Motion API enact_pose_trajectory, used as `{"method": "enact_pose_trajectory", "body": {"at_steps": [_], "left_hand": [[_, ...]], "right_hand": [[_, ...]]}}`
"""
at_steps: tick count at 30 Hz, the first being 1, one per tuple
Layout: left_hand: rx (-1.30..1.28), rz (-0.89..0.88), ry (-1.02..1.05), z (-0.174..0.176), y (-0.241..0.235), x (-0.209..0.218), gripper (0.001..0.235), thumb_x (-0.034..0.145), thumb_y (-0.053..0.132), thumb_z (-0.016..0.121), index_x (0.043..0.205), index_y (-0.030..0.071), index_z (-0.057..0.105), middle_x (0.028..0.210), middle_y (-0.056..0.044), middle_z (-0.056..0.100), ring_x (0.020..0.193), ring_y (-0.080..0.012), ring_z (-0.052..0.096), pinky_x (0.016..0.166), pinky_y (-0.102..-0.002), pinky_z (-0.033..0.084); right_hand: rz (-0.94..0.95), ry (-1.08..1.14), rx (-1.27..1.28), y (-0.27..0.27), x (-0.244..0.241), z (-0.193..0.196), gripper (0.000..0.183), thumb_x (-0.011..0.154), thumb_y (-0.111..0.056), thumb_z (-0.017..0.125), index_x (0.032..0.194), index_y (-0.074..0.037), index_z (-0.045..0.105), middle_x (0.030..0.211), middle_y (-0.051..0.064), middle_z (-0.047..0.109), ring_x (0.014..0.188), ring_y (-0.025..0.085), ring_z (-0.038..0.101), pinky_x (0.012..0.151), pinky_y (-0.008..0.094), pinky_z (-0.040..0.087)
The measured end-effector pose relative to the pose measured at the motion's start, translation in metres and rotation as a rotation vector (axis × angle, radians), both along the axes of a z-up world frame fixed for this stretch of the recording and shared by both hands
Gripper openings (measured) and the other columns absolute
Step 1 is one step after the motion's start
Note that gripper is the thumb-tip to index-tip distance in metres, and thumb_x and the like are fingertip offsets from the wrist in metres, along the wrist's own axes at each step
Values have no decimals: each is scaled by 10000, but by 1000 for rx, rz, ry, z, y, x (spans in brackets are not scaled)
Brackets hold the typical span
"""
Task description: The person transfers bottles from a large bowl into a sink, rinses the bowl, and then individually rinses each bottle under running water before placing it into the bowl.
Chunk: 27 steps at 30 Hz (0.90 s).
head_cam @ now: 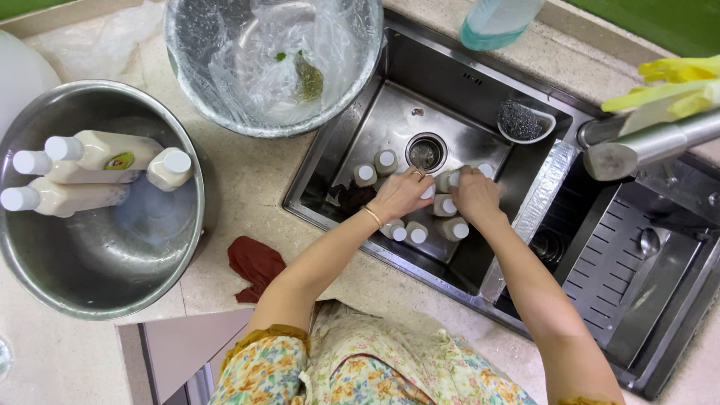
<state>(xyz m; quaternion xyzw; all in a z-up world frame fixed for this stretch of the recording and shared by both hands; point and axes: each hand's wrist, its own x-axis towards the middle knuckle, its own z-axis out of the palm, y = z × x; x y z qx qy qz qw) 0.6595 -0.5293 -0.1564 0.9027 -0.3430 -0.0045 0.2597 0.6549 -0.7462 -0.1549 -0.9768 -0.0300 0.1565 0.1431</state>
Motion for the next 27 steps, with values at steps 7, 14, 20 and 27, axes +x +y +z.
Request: {"method": "enact_pose_trajectory", "body": {"at_steps": [7, 14, 20, 27], "left_hand": [[169, 120, 248, -20, 4, -19, 496, 823, 333, 793, 1252, 165, 611, 1150, -161, 658, 1140, -363, 625, 883, -488, 542], [-285, 325, -128, 171, 116, -73, 559, 916, 280, 780, 1417, 167, 559, 1435, -165, 577, 1236, -342, 619, 1070, -459, 486], [232, 972, -633, 279, 397, -72, 723, 925, 399, 803, 1522, 153, 479, 1455, -201, 499, 1287, -354, 529, 1045, -538, 467], [324, 950, -247, 243, 517, -63, 520, 942, 503, 722, 1285, 133, 599, 1159, -196, 628, 1020, -363, 640, 791, -484, 549]], "right_hand": [[-5, -194, 107, 24, -14, 62, 402, 933, -280, 687, 1266, -55, 670, 1091, 204, 716, 941, 416, 701, 808, 522, 555], [140, -465, 660, 135, -2, 160, 340, 1037, -84, 696, 1360, 5, 639, 1139, 156, 712, 836, 246, 692, 730, 335, 555], [720, -678, 741, 305, -2, 249, 447, 857, -95, 777, 1281, -44, 644, 1216, 165, 660, 1008, 341, 671, 868, 407, 568], [850, -470, 248, 433, 25, 233, 377, 883, -241, 786, 1154, -41, 616, 1118, 191, 578, 934, 358, 672, 785, 470, 554]]}}
